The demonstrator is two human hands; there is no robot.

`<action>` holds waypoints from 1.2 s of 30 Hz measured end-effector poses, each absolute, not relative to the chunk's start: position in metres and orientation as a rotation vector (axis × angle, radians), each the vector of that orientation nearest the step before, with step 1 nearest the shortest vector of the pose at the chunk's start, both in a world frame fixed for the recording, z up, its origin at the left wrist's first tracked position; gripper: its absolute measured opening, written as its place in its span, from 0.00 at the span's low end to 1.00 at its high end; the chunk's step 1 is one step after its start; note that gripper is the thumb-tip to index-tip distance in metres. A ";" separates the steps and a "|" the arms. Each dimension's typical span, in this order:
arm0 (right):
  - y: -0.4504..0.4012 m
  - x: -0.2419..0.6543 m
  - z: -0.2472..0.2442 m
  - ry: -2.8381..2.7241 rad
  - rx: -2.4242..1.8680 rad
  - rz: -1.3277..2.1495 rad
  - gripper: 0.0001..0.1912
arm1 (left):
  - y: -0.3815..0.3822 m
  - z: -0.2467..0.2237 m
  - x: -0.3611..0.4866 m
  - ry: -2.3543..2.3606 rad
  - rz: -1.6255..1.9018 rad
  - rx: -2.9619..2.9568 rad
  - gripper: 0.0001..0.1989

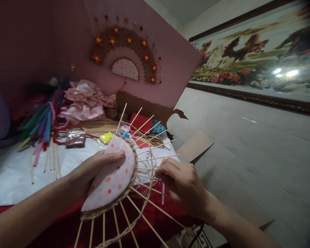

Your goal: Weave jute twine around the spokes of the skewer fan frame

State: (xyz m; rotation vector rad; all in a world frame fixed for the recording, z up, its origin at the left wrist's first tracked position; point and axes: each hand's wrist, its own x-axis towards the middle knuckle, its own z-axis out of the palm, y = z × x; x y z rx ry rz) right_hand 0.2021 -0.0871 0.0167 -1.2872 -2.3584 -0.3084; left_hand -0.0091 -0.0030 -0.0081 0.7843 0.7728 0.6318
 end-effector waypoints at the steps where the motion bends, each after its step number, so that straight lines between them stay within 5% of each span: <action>1: -0.087 0.202 0.017 -2.357 -1.291 -0.310 0.08 | -0.003 -0.008 -0.009 0.774 0.632 0.788 0.08; 36: -0.094 0.190 0.012 -2.221 -1.672 -0.329 0.05 | -0.009 -0.004 -0.009 0.707 0.667 0.926 0.08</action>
